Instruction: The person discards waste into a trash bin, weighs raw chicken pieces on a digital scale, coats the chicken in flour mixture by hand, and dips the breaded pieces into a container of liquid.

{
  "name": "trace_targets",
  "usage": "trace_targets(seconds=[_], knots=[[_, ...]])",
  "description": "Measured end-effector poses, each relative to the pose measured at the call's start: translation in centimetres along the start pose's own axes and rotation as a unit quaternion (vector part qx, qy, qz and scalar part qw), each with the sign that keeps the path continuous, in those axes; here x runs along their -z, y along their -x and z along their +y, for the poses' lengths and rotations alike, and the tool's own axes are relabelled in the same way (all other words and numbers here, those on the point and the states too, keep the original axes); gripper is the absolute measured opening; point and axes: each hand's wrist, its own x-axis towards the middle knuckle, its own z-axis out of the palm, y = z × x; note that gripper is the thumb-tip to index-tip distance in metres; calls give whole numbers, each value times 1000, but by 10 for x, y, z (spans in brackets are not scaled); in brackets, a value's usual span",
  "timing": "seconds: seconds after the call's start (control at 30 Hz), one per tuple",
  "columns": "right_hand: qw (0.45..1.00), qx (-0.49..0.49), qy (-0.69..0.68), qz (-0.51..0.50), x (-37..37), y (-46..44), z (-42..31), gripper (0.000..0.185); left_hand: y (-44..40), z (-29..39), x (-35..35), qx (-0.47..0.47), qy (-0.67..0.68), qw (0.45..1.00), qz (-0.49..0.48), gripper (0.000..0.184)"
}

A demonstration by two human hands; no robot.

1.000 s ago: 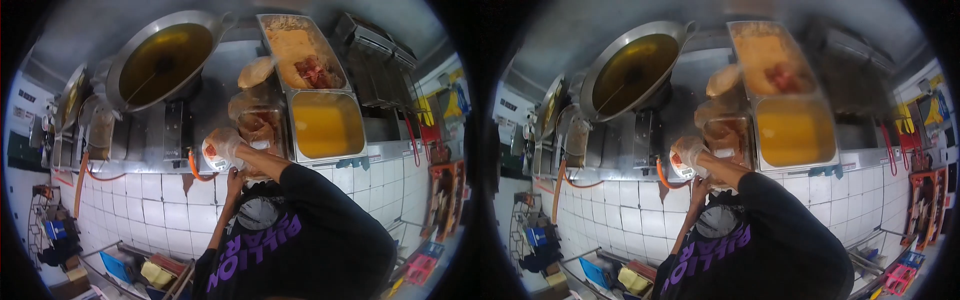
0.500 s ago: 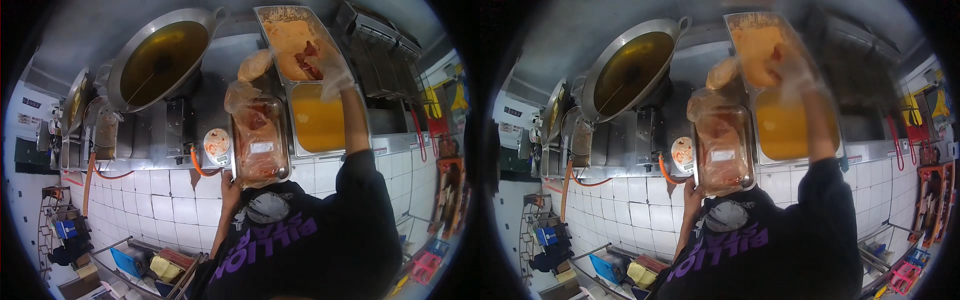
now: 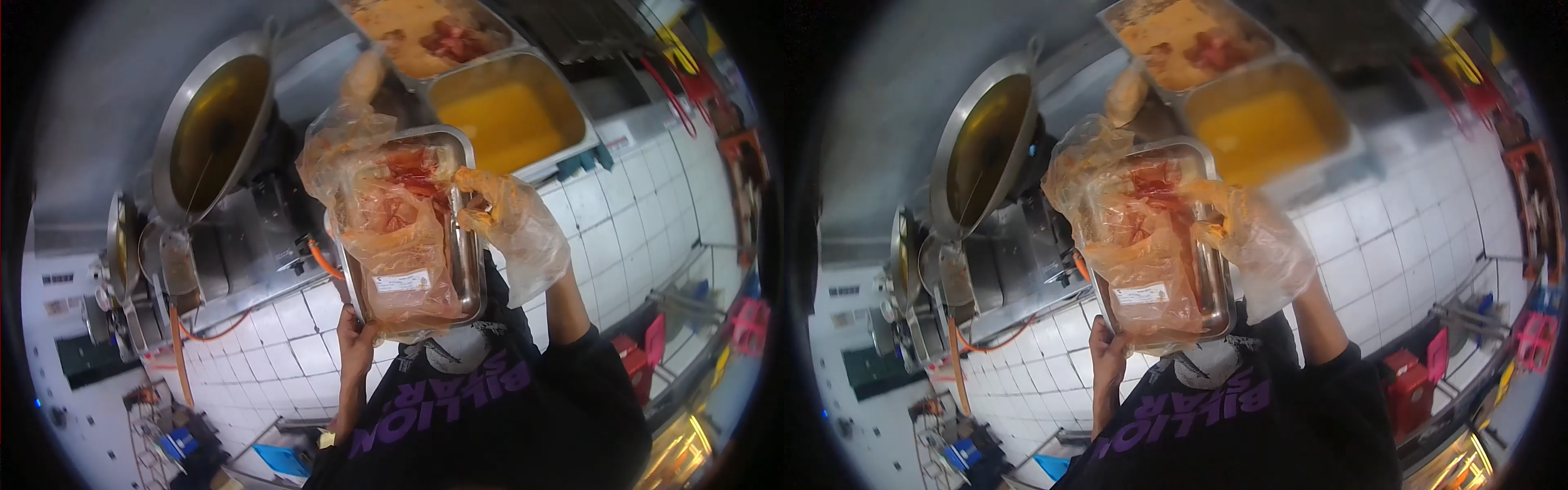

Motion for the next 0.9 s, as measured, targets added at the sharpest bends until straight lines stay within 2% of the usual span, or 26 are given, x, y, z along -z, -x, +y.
trace_targets(seconds=[0.03, 0.1, 0.2, 0.23, 0.33, 0.37, 0.43, 0.5, 0.53, 0.57, 0.6, 0.63, 0.7, 0.73, 0.87, 0.9], knots=[[999, 3, 43, 22, 3, 11, 14, 40, 1, 0, -3, 4, -7, 1000, -18, 19], [996, 15, 40, 82, 11, 35, 53, 39, 6, 0, -18, 35, -41, 997, -63, 19], [981, 8, 77, 180, 40, 77, 78, 35, 16, 1, -65, 32, -61, 989, -128, 18], [977, -46, 6, 209, 53, 92, 78, 34, 21, 1, -84, 45, -67, 986, -149, 17], [955, -168, -2, 245, 107, 138, 75, 32, 34, -17, -137, 83, -93, 971, -204, 17], [954, -138, 98, 248, 125, 159, 80, 21, 37, -27, -155, 78, -99, 965, -232, 18], [932, -120, 209, 272, 165, 206, 102, 13, 47, -43, -202, 91, -94, 950, -284, 19], [889, -181, 219, 360, 177, 247, 152, 27, 48, -65, -239, 115, -73, 930, -341, 21], [875, -200, 218, 384, 195, 274, 170, 27, 51, -72, -267, 121, -87, 918, -368, 21], [847, -150, 336, 384, 216, 301, 184, 15, 59, -79, -297, 132, -103, 907, -387, 22], [810, -101, 449, 364, 233, 329, 192, 18, 69, -87, -321, 148, -115, 897, -400, 23], [814, -192, 414, 358, 257, 342, 177, 20, 74, -95, -344, 158, -99, 885, -426, 25], [807, -194, 419, 369, 302, 373, 182, 19, 88, -102, -398, 188, -101, 871, -443, 25], [811, -194, 418, 361, 288, 356, 180, 18, 68, -104, -385, 198, -95, 867, -447, 24], [805, -205, 425, 360, 344, 384, 222, 16, 76, -121, -463, 229, -101, 853, -457, 24], [823, -229, 372, 363, 357, 385, 229, 10, 73, -127, -480, 232, -105, 853, -456, 24]])
